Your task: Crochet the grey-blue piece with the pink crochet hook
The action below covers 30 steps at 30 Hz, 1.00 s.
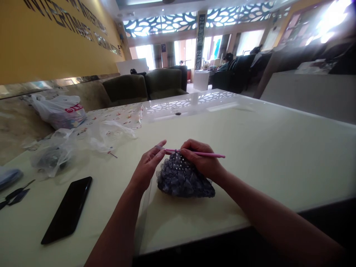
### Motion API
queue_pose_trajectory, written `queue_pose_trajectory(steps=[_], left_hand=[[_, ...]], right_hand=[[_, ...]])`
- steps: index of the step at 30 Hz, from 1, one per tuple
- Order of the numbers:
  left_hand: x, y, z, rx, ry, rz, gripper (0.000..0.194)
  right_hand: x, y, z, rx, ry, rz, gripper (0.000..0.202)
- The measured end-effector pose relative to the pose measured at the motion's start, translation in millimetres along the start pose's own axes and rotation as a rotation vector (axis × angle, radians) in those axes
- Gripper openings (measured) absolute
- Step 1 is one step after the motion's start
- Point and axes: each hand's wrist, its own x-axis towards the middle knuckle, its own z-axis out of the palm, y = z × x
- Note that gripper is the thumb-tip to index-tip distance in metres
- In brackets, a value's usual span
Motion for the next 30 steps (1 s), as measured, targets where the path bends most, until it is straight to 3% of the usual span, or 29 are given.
queue_pose_trajectory(steps=[2, 5, 9, 12, 14, 17, 20, 23, 25, 30], left_hand=[[-1.0, -3.0, 6.2, -0.162, -0.017, -0.068, 0.043], [-4.2, -5.2, 16.7, -0.379, -0.042, -0.175, 0.075], [-8.2, -1.8, 23.4, -0.434, -0.034, -0.189, 0.096], [-9.8, -0.6, 25.5, -0.371, -0.025, -0.173, 0.1], [-10.4, -2.0, 28.3, -0.308, 0.024, -0.129, 0.097], [-11.1, -4.7, 34.0, -0.303, 0.103, -0.094, 0.09], [-11.1, -3.5, 35.8, -0.463, 0.069, -0.199, 0.089], [-10.5, 2.3, 30.5, -0.567, -0.055, -0.301, 0.085], [-10.0, 6.9, 24.5, -0.595, -0.107, -0.3, 0.083], [-8.5, 12.9, 10.7, -0.6, -0.125, -0.238, 0.077]], right_hand=[[-2.1, 2.0, 2.0, -0.018, 0.011, -0.009, 0.023], [-6.0, 5.8, 5.2, -0.031, -0.026, -0.052, 0.02], [-7.3, 8.6, 5.3, -0.05, -0.1, -0.139, 0.018], [-6.0, 10.2, 3.3, -0.163, -0.126, -0.23, 0.018], [-5.7, 11.5, 3.5, -0.368, -0.106, -0.324, 0.022], [-7.2, 12.2, 6.6, -0.785, 0.018, -0.527, 0.028], [-8.8, 11.5, 8.9, -0.98, 0.124, -0.695, 0.025], [-7.5, 11.3, 6.0, -0.884, 0.11, -0.799, 0.017], [-5.5, 11.2, 2.3, -0.767, 0.071, -0.826, 0.01], [-2.4, 4.4, -4.3, -0.457, -0.001, -0.69, 0.006]])
